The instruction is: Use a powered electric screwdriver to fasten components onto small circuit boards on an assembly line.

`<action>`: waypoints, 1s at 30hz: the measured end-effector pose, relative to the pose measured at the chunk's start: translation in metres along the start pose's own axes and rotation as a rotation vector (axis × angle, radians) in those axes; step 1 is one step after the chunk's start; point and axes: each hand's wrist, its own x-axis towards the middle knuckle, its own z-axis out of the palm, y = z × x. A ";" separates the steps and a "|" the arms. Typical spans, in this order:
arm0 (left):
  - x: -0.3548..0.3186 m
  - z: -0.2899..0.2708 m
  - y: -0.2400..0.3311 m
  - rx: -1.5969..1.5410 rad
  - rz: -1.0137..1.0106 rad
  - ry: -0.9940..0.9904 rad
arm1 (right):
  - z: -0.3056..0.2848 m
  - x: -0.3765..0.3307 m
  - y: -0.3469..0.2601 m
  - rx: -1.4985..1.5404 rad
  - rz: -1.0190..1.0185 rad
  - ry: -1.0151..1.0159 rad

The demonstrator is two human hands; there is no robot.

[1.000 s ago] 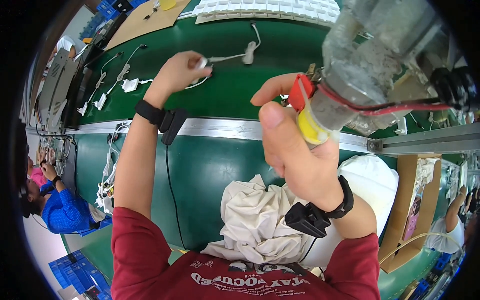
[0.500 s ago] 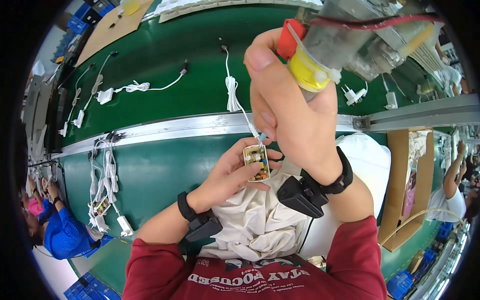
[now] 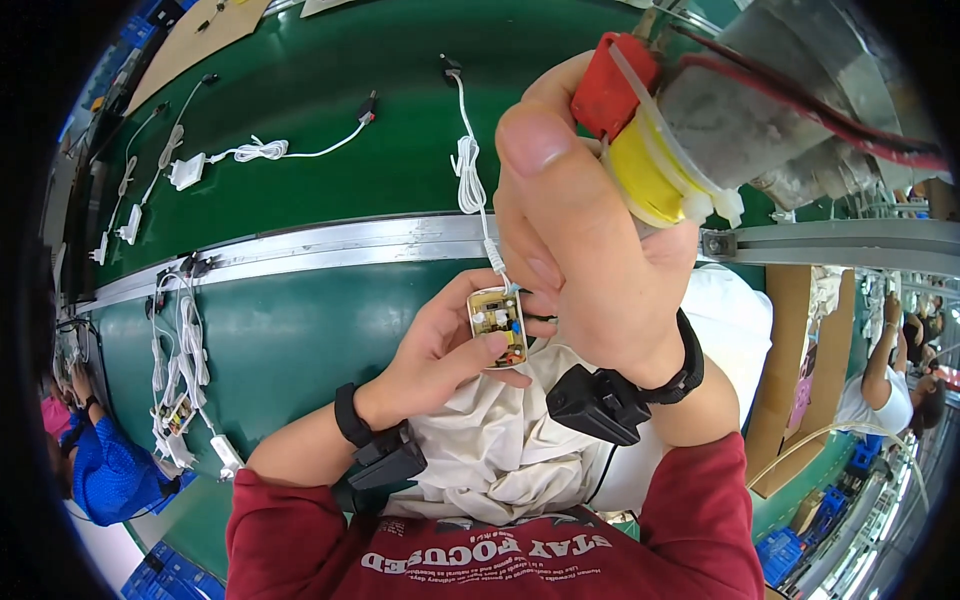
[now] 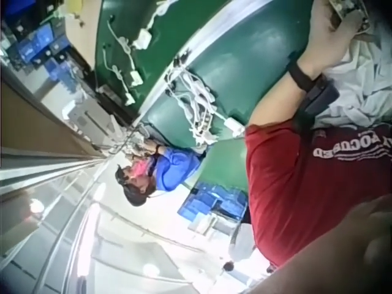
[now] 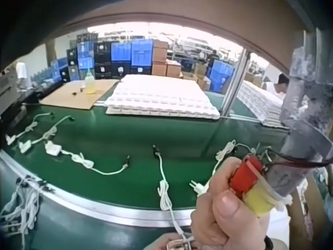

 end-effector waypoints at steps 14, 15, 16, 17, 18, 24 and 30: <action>0.003 -0.010 0.003 -0.060 0.013 0.178 | 0.013 -0.015 -0.013 0.011 0.139 0.019; 0.002 -0.011 0.003 -0.068 0.027 0.171 | 0.010 -0.016 -0.010 0.041 0.094 -0.030; 0.001 -0.011 0.003 -0.077 0.040 0.165 | 0.008 -0.018 -0.009 0.040 0.096 -0.033; 0.000 -0.012 0.003 -0.086 0.054 0.158 | 0.008 -0.018 -0.008 0.027 0.096 -0.058; -0.001 -0.013 0.003 -0.088 0.056 0.160 | 0.008 -0.019 -0.007 0.014 0.098 -0.081; -0.004 -0.016 0.003 -0.110 0.063 0.164 | 0.005 -0.020 -0.003 0.052 0.106 -0.155; -0.004 -0.018 0.000 -0.148 0.068 0.134 | 0.010 -0.020 -0.011 -0.060 0.135 -0.133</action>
